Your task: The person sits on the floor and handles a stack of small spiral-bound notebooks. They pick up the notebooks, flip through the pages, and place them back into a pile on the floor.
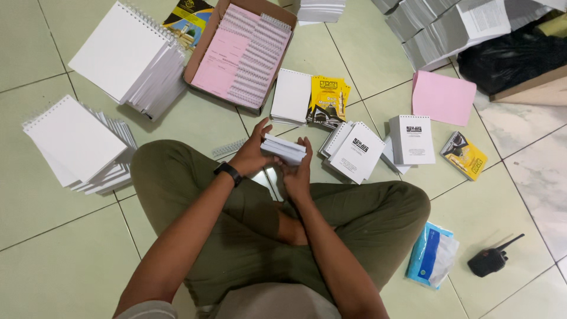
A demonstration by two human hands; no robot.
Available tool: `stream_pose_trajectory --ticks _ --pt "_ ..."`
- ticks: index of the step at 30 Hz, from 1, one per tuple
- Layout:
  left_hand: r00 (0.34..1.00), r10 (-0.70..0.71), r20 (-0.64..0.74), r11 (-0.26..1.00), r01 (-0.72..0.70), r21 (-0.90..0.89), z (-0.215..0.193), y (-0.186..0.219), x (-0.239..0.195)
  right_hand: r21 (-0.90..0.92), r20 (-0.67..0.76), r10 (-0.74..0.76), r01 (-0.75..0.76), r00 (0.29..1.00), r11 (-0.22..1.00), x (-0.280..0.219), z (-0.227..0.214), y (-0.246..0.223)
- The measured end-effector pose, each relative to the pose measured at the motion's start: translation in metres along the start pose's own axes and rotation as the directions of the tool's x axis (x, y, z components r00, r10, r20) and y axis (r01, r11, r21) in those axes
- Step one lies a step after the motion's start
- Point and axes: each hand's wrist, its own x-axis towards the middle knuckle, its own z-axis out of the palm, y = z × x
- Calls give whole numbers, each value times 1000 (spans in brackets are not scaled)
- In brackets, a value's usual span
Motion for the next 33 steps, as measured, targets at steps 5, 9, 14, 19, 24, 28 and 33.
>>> stream_pose_trajectory --ticks 5,9,14,19,24,28,33 --pt "998 25 -54 999 -23 37 3 2 0 -31 -21 52 -53 998 998 -1 -3 -6" --pt "999 23 -26 999 -22 38 1 37 -11 -52 -3 95 -95 995 994 -4 -6 35" --pt "997 -5 -71 993 -3 -116 1 50 -11 -58 -12 70 -71 997 996 -5 -4 20" --pt "981 -84 -174 991 64 -118 7 43 0 -41 -13 50 -50 999 998 -7 -1 12" --pt "950 -65 -304 998 57 -35 19 22 15 -112 -38 -1 -4 999 994 -10 -1 -4" --pt "948 -9 -318 999 -5 -43 20 43 4 -77 -40 26 -29 999 997 -8 0 -17" --pt "952 -32 -305 998 11 -70 20 24 10 -22 -19 70 -70 997 997 -9 3 -6"
